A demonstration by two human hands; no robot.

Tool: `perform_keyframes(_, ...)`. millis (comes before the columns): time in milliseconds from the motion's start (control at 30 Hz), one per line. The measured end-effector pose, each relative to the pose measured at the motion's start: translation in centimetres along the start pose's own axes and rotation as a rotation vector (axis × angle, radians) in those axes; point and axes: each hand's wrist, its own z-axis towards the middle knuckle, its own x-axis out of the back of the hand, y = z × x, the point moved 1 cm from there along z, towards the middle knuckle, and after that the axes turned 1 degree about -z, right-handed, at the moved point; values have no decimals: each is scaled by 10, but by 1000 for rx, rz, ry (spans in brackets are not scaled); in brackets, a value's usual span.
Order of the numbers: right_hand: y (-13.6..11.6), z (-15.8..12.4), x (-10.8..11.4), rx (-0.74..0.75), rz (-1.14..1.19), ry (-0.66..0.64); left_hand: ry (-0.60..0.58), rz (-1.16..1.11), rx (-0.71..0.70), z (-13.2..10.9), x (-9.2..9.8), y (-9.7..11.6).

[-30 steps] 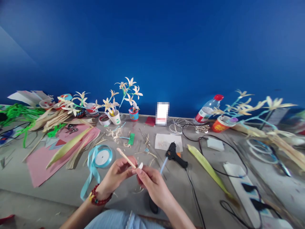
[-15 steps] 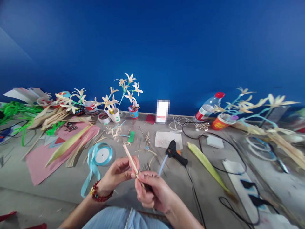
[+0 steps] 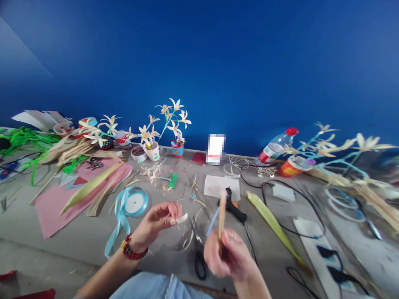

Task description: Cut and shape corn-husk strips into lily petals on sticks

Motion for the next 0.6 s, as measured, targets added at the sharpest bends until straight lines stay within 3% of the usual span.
perform_keyframes(100, -11, 4, -5, 12, -4, 92, 12, 37, -63, 0, -2, 5)
perform_keyframes(167, -13, 6, -17, 37, -45, 79, 14, 77, -100, 1, -5, 7)
perform_keyframes(300, -13, 4, -38, 202, -324, 43, -12, 179, -83, 2, -7, 6)
perform_keyframes(400, -14, 4, -43, 241, -493, 17, -26, 249, -97, 1, -5, 5)
perform_keyframes(500, -15, 7, -43, 192, -414, -11, -50, 211, -97, 1, -5, 4)
perform_keyframes(600, -13, 9, -46, 88, -171, -97, -78, 145, -94, 1, -7, 4)
